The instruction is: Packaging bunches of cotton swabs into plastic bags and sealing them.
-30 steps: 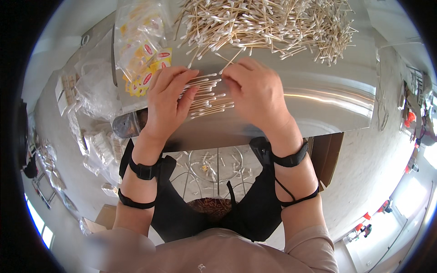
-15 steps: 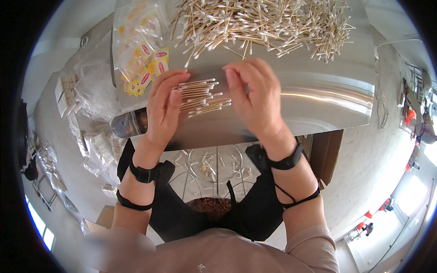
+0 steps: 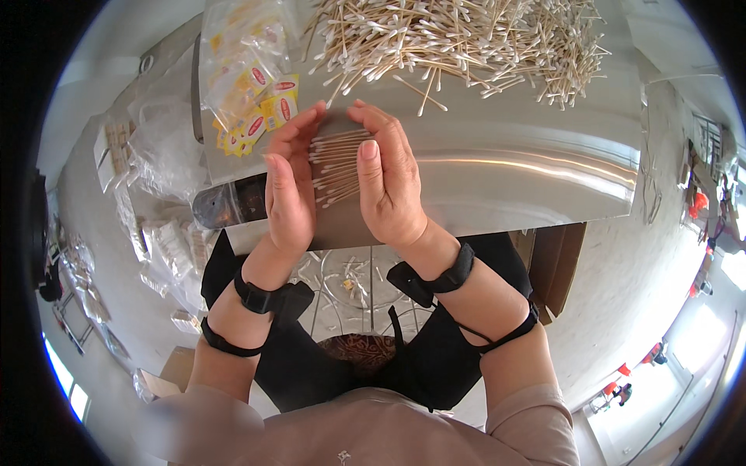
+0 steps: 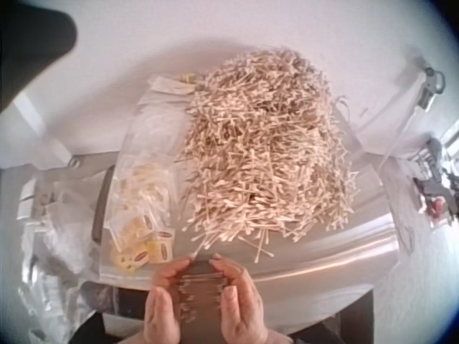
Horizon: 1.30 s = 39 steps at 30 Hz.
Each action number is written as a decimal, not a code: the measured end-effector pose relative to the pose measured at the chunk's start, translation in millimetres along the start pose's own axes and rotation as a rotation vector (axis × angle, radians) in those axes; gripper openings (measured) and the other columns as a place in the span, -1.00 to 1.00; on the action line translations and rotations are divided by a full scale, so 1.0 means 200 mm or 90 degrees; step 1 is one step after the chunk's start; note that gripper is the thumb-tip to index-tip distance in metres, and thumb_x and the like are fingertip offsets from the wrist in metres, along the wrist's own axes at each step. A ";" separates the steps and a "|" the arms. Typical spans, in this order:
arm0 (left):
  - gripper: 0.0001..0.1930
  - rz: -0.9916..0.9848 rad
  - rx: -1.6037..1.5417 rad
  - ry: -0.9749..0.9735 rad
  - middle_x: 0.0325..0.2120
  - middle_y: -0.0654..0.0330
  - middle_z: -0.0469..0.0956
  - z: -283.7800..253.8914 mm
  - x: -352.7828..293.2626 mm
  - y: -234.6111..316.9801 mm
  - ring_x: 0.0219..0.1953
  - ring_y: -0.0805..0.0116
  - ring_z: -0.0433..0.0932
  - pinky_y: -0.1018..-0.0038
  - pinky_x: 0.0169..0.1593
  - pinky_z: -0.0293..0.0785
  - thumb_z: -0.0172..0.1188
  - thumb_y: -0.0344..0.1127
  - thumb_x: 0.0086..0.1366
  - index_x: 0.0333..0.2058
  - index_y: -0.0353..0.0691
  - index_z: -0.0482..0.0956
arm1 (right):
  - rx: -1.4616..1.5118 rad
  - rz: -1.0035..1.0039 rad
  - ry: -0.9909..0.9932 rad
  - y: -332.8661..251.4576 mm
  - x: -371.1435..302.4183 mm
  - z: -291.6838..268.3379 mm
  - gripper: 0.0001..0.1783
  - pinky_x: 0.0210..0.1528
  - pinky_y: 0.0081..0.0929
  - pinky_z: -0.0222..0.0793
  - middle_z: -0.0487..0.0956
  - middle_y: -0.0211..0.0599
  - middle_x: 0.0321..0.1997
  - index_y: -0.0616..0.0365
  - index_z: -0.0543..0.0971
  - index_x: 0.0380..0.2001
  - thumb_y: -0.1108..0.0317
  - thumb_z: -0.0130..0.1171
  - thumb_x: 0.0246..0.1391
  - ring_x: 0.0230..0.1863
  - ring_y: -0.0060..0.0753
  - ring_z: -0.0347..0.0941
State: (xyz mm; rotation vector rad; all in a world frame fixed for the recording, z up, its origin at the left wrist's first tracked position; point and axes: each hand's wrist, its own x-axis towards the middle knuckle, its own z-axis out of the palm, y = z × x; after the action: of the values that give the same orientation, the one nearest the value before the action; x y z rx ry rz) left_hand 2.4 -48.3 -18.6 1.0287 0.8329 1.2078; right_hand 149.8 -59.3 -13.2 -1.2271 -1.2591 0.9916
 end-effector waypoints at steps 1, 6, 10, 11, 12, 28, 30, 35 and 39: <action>-0.35 -0.002 -0.013 -0.007 0.34 0.08 0.30 0.00 0.00 0.00 0.32 0.31 0.30 0.32 0.39 0.19 -0.28 0.13 0.62 0.33 -0.37 0.23 | 0.001 0.000 -0.001 0.00 0.00 0.01 -0.57 0.33 -0.25 0.27 0.49 0.14 0.22 0.37 0.45 0.16 0.22 -0.15 0.52 0.28 0.07 0.43; -0.28 -0.002 0.198 -0.062 0.32 0.00 0.31 -0.03 0.03 0.08 0.32 0.12 0.35 0.26 0.37 0.27 0.30 -0.13 0.35 0.36 -0.28 0.23 | 0.113 0.075 0.045 0.00 0.01 -0.02 -0.52 0.27 -0.36 0.31 0.55 -0.07 0.13 0.35 0.46 0.15 0.13 -0.20 0.55 0.17 -0.25 0.47; 0.07 0.113 0.647 -0.257 0.30 -0.02 0.33 -0.06 0.05 0.17 0.29 -0.12 0.35 0.14 0.34 0.36 0.61 -0.34 -0.16 0.38 -0.12 0.24 | 0.172 0.093 0.069 0.02 0.08 -0.11 -0.50 0.24 -0.48 0.32 0.58 -0.20 0.05 0.34 0.49 0.10 0.09 -0.21 0.56 0.10 -0.42 0.46; 0.07 0.113 0.647 -0.259 0.30 -0.02 0.33 -0.07 0.05 0.18 0.29 -0.12 0.35 0.14 0.34 0.36 0.61 -0.34 -0.16 0.38 -0.12 0.24 | 0.186 0.075 0.088 0.03 0.09 -0.10 -0.52 0.23 -0.50 0.33 0.58 -0.23 0.03 0.33 0.51 0.08 0.10 -0.20 0.56 0.08 -0.44 0.46; 0.09 0.089 0.666 -0.264 0.32 0.00 0.32 -0.07 0.05 0.19 0.31 -0.12 0.34 0.13 0.35 0.36 0.60 -0.36 -0.18 0.39 -0.13 0.24 | 0.186 0.075 0.090 0.02 0.09 -0.10 -0.52 0.23 -0.50 0.33 0.58 -0.23 0.03 0.33 0.51 0.08 0.10 -0.20 0.56 0.08 -0.44 0.46; -0.09 0.118 0.884 -0.330 0.48 -0.05 0.06 -0.10 0.03 0.14 0.52 -0.09 0.03 0.03 0.51 0.02 0.30 -0.03 0.26 0.44 -0.34 0.11 | -0.356 -0.150 -0.073 -0.03 0.17 -0.18 -0.80 -0.15 -0.27 0.48 0.60 -0.28 -0.19 0.16 0.70 -0.27 0.60 0.29 -0.01 -0.18 -0.11 0.52; -0.09 0.114 0.897 -0.319 0.49 -0.06 0.05 -0.09 0.00 0.11 0.52 -0.10 0.03 0.02 0.51 0.02 0.28 0.00 0.28 0.44 -0.36 0.10 | -0.373 -0.172 -0.074 -0.02 0.16 -0.18 -0.80 -0.15 -0.26 0.49 0.60 -0.28 -0.19 0.17 0.70 -0.26 0.60 0.29 0.00 -0.19 -0.11 0.52; -0.08 0.092 0.929 -0.284 0.49 -0.10 0.01 -0.05 -0.06 0.09 0.52 -0.13 0.01 -0.02 0.50 0.01 0.26 0.02 0.30 0.45 -0.38 0.06 | -0.376 -0.174 -0.063 -0.02 0.16 -0.18 -0.79 -0.14 -0.25 0.49 0.60 -0.26 -0.18 0.18 0.69 -0.23 0.59 0.28 0.01 -0.18 -0.10 0.52; -0.09 0.095 0.920 -0.273 0.50 -0.11 0.00 -0.04 -0.05 0.09 0.53 -0.13 -0.01 -0.01 0.51 0.00 0.25 0.01 0.31 0.45 -0.39 0.07 | -0.396 -0.164 -0.060 -0.03 0.13 -0.17 -0.74 -0.06 -0.21 0.51 0.60 -0.16 -0.10 0.22 0.67 -0.14 0.57 0.27 0.05 -0.08 -0.01 0.54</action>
State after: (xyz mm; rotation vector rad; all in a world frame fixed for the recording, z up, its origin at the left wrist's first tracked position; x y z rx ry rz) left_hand -13.2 -55.9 -5.5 2.4171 1.2806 0.2795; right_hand 185.7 -38.4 -1.0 -1.4383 -1.8303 0.4809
